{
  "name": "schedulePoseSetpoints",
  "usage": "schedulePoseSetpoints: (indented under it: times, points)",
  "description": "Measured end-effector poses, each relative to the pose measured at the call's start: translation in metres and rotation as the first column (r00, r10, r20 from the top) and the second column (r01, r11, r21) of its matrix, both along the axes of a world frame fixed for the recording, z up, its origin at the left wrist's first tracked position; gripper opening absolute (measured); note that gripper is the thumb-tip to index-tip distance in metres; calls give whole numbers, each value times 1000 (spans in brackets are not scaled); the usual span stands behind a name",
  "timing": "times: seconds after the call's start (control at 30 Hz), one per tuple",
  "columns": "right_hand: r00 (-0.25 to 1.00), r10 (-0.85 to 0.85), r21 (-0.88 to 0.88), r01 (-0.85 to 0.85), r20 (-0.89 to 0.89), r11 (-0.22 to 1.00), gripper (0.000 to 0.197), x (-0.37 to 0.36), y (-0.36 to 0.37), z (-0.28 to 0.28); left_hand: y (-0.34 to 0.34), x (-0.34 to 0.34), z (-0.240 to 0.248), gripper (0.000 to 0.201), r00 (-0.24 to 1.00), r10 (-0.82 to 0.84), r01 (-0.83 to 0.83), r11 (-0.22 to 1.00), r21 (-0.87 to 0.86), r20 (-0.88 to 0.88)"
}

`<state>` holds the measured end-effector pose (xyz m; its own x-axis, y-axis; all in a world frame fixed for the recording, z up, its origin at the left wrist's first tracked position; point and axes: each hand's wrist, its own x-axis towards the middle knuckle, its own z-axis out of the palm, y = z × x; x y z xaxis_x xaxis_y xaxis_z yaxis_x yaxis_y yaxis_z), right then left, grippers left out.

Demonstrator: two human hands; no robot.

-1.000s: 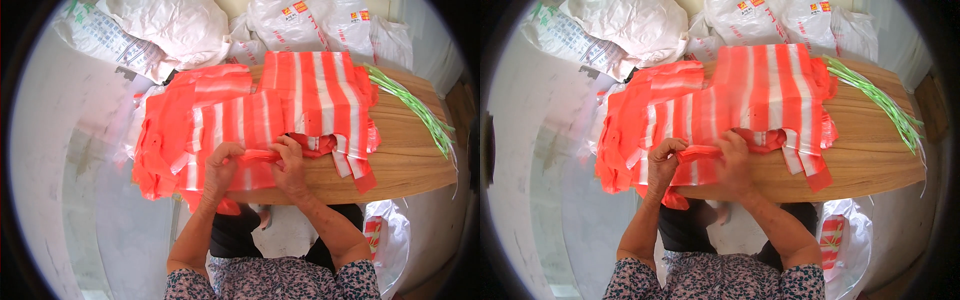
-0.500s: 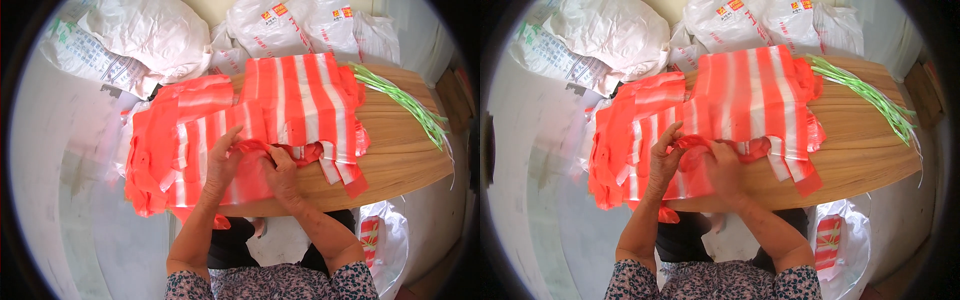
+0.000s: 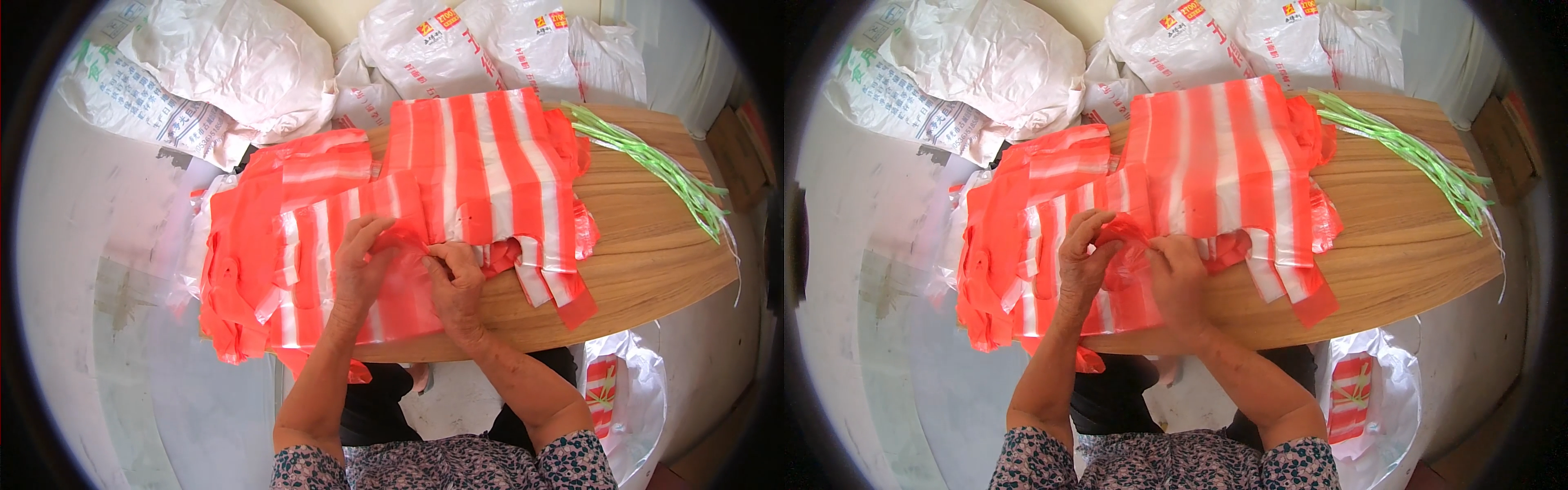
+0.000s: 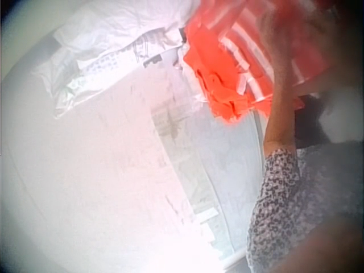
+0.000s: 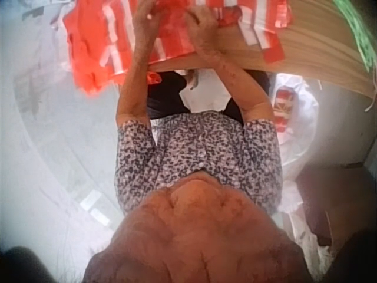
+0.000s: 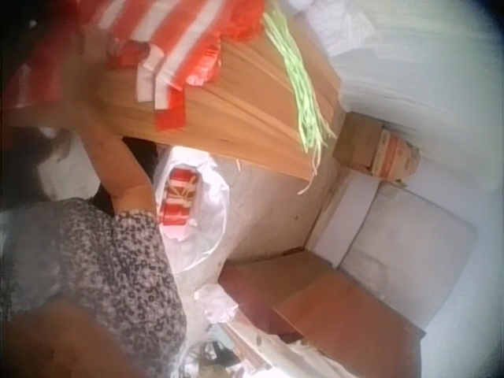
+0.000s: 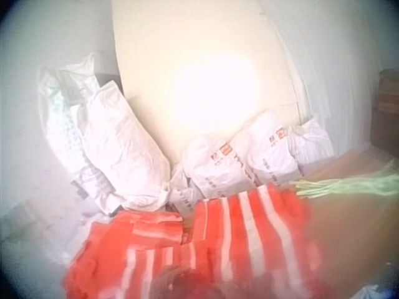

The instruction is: The person folds and rolls plastic bags on a table, ties the resulting bundle with a plastic strip, and places it into a large bag. The person then flattens and folds another stack of plastic bags on the table.

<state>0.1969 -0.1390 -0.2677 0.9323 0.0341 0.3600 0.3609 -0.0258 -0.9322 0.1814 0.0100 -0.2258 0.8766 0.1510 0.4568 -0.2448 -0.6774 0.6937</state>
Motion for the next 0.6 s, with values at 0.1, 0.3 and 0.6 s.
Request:
schedulePoseSetpoints:
  times: [0.1,0.3,0.6]
  points:
    - [1000,-8,29,8,4,1000,11,-2,2,3,-1,-6,3,48,1000,-2,3,1000,-21,26]
    - [998,-61,100,59,20,993,4,1,5,2,-2,-20,2,54,999,40,-40,999,-11,33]
    - [998,-63,97,64,-4,993,7,0,4,0,-3,-9,-3,38,999,28,-24,997,-73,43]
